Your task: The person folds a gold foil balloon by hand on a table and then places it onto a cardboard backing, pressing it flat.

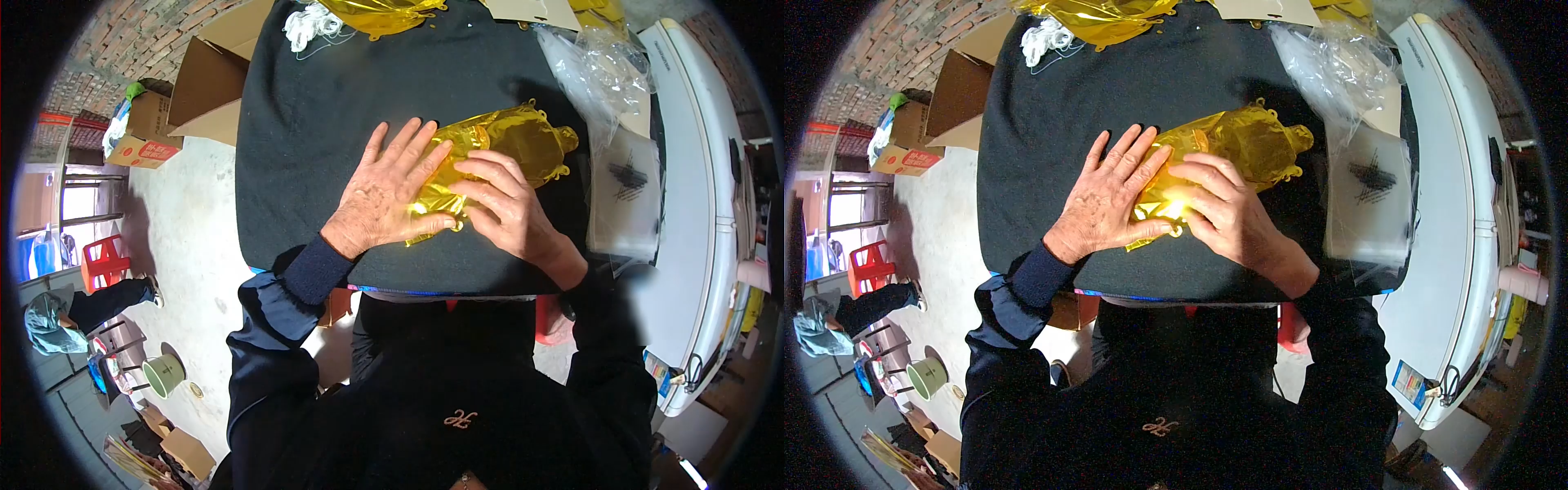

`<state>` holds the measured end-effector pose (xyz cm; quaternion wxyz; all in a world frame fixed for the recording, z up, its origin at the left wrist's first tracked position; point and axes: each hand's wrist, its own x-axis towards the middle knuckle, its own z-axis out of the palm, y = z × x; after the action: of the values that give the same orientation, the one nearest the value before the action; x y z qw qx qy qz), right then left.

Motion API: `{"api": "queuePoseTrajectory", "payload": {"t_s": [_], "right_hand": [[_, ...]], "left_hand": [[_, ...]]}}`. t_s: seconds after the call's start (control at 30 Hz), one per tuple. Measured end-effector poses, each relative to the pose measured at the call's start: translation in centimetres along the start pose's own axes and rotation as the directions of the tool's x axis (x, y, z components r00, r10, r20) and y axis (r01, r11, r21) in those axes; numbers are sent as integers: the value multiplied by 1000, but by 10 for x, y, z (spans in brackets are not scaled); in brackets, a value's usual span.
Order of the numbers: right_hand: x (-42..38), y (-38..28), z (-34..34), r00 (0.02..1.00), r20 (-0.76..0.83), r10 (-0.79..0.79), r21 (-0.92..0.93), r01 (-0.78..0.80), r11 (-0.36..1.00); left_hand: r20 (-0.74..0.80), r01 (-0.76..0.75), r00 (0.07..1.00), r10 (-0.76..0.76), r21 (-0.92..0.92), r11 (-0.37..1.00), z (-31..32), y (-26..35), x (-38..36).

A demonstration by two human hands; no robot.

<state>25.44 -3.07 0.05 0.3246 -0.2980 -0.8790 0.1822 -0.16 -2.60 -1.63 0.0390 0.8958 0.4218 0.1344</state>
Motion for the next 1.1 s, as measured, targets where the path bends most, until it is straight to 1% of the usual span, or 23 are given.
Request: {"api": "queuePoseTrajectory", "payload": {"t_s": [0.07,0.17,0.27,0.47,0.57,0.77,0.83,0.93,1.03,1.1], "right_hand": [[0,1,-3,998,59,-29,62,26,998],[0,7,-3,995,99,-25,104,14,994],[7,5,-8,990,125,-61,136,43,990],[17,7,-15,971,197,-135,62,125,990],[20,9,-15,968,211,-137,74,124,989],[27,17,-11,961,142,-239,62,233,971],[27,19,-9,961,127,-246,59,241,969],[27,20,-7,963,111,-246,39,244,969],[26,22,-5,968,115,-223,53,218,974],[25,22,-5,969,137,-207,72,199,977]], "left_hand": [[1,-1,1000,1,-2,1000,0,0,0],[4,-1,1000,1,-20,1000,0,0,0],[16,-1,1000,1,-31,1000,-2,-1,0],[15,-2,1000,3,-29,1000,-1,-1,-1],[0,-3,1000,3,-31,999,0,-1,0],[48,11,999,-9,-28,1000,-2,-1,0],[49,10,999,-9,-27,1000,-1,-1,0],[1,1,1000,-1,-42,999,-1,-1,0],[55,15,998,-14,-28,999,-2,-1,0],[58,15,998,-13,-22,1000,-2,-1,1]]}}
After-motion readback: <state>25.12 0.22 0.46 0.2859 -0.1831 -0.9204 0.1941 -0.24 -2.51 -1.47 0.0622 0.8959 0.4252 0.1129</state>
